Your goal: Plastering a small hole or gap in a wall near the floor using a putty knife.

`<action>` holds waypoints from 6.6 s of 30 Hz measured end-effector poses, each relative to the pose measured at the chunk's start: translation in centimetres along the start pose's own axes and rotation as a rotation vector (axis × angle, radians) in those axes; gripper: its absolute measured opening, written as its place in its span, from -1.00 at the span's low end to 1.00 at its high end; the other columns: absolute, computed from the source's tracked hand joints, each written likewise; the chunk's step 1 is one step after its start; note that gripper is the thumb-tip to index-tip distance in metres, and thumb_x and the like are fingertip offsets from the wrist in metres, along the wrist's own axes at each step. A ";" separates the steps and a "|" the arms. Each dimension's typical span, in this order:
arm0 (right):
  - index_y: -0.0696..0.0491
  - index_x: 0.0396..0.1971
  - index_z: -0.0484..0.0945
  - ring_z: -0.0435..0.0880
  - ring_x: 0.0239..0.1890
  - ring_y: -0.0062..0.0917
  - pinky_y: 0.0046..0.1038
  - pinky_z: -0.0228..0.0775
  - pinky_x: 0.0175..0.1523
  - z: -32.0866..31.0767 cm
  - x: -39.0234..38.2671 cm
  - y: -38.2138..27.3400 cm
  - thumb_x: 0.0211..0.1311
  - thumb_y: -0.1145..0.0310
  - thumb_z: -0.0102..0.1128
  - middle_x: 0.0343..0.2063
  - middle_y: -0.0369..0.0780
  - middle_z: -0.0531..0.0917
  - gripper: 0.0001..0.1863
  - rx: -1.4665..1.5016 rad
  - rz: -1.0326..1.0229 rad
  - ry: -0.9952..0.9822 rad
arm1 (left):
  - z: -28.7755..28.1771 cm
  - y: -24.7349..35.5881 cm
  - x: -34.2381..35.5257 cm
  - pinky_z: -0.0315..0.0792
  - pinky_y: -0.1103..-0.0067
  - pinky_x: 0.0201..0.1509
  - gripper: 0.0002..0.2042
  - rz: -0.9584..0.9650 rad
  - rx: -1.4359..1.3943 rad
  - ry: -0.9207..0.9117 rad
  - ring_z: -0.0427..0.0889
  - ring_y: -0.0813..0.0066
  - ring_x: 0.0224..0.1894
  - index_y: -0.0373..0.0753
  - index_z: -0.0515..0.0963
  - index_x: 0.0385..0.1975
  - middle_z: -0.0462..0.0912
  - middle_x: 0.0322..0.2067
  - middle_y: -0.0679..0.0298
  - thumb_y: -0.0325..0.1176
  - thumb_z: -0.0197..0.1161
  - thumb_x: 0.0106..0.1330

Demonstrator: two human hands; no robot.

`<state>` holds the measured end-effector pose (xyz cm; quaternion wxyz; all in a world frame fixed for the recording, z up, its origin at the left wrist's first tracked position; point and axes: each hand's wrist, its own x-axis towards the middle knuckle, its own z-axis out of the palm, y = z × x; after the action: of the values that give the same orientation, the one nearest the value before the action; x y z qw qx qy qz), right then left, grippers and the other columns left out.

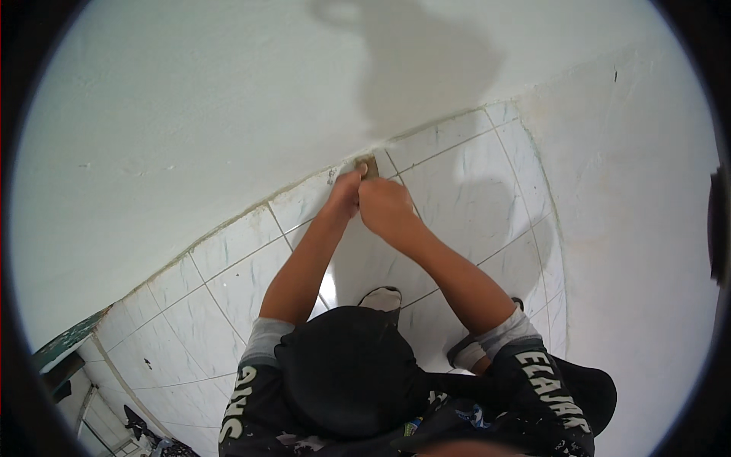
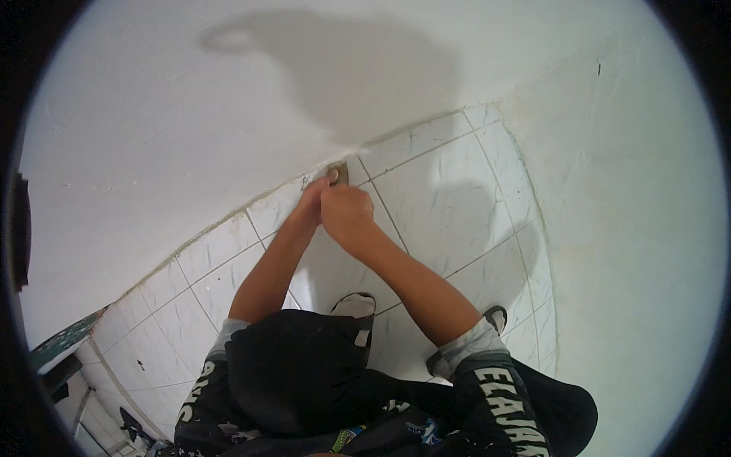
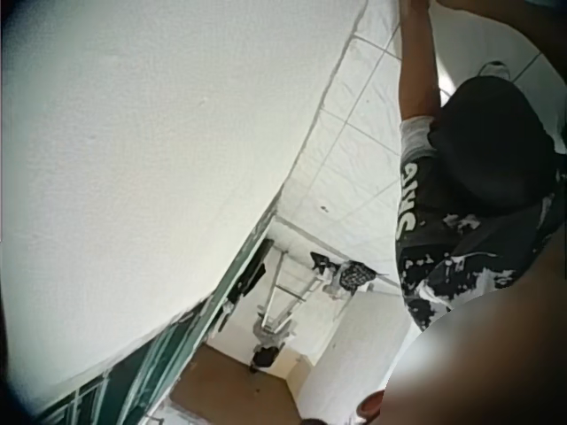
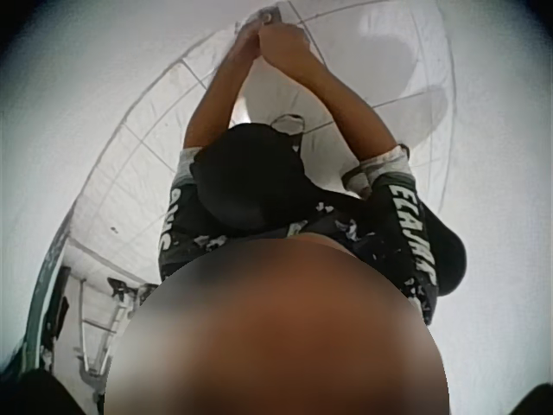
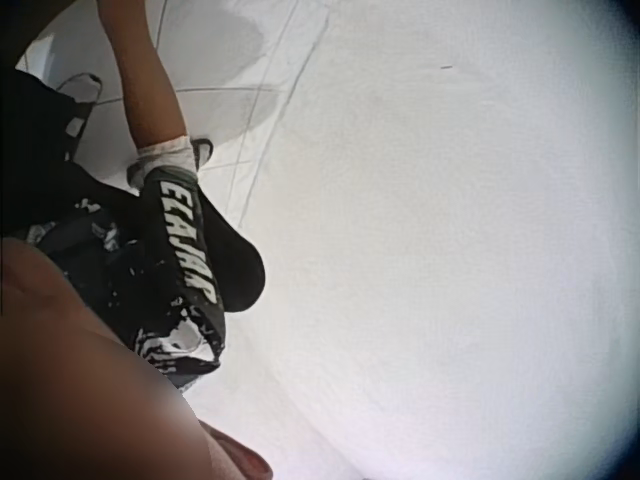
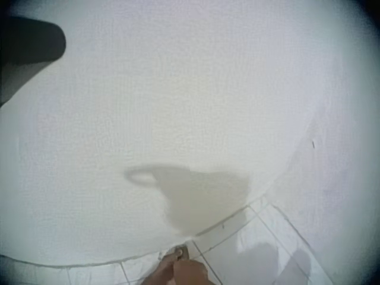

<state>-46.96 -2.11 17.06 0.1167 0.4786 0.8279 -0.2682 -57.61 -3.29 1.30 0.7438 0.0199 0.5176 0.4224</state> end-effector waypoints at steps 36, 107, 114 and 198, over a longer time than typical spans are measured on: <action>0.15 -0.45 0.65 0.69 -0.31 -0.18 -0.22 0.55 -0.21 2.3 -0.6 0.4 -0.01 0.49 0.12 -0.41 -0.01 0.67 -0.86 0.031 -0.025 0.008 | -0.2 -1.7 -0.8 0.25 0.42 -0.55 -0.66 0.011 -0.027 0.156 0.42 0.46 -0.57 -0.24 0.50 -0.32 0.49 -0.53 0.28 -0.04 0.06 0.39; 0.17 -0.36 0.62 0.70 -0.22 -0.19 -0.23 0.57 -0.17 2.4 1.2 -6.3 -0.04 0.47 0.20 -0.32 -0.02 0.68 -0.81 0.000 -0.058 -0.110 | -4.7 0.7 -5.8 0.46 0.40 -0.37 -0.71 0.263 -0.168 0.087 0.56 0.38 -0.45 -0.31 0.45 -0.34 0.51 -0.50 0.25 -0.16 0.01 0.43; 0.17 -0.36 0.62 0.70 -0.23 -0.20 -0.24 0.57 -0.17 3.9 -2.1 -5.9 -0.02 0.46 0.21 -0.33 -0.02 0.68 -0.81 -0.018 -0.094 -0.146 | -4.3 -2.1 -7.9 0.49 0.38 -0.34 -0.62 0.196 -0.163 0.267 0.59 0.34 -0.41 -0.41 0.48 -0.19 0.58 -0.42 0.15 -0.12 0.06 0.40; 0.18 -0.27 0.54 0.69 -0.37 -0.22 -0.24 0.55 -0.30 5.9 -7.8 1.7 0.11 0.47 0.04 -0.49 -0.04 0.65 -0.80 0.044 0.254 0.070 | 4.5 -6.0 -5.2 0.38 0.51 -0.44 -0.62 0.075 0.166 0.168 0.47 0.53 -0.52 -0.27 0.50 -0.45 0.51 -0.55 0.30 -0.03 0.12 0.36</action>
<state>-41.91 -10.39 15.13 0.1103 0.5911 0.7581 -0.2525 -50.97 -8.74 4.50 0.6773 0.0650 0.6103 0.4057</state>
